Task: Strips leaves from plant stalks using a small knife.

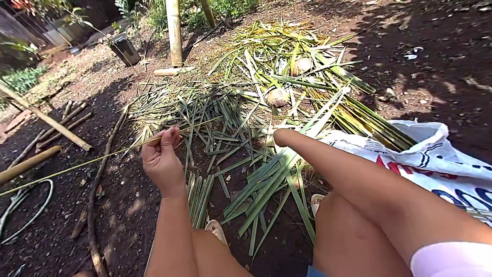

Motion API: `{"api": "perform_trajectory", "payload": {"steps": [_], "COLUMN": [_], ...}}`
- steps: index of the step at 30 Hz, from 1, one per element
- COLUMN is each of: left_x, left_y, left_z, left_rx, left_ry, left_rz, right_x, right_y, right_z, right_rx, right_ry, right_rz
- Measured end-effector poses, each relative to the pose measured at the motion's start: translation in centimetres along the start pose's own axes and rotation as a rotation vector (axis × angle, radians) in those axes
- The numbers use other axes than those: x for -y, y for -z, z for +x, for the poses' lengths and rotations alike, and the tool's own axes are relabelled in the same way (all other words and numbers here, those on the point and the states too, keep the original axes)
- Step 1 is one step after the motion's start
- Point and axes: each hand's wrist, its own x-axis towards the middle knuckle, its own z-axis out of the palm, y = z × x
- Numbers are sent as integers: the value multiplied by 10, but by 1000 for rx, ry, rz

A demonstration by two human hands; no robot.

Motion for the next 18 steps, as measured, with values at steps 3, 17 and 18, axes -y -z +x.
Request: {"api": "perform_trajectory", "payload": {"steps": [3,17,18], "left_x": [9,-4,-6], "left_y": [2,-18,-15], "left_z": [-8,-29,-26], "left_rx": [40,221,198], "left_ry": [56,-114,-127], "left_rz": [17,-67,-75], "right_x": [11,66,54], "right_y": [12,29,28], "right_z": [7,-56,-43], "right_rx": [-170,-216,-202], "right_ry": [126,320,272], "right_rz": [273,246,231]}}
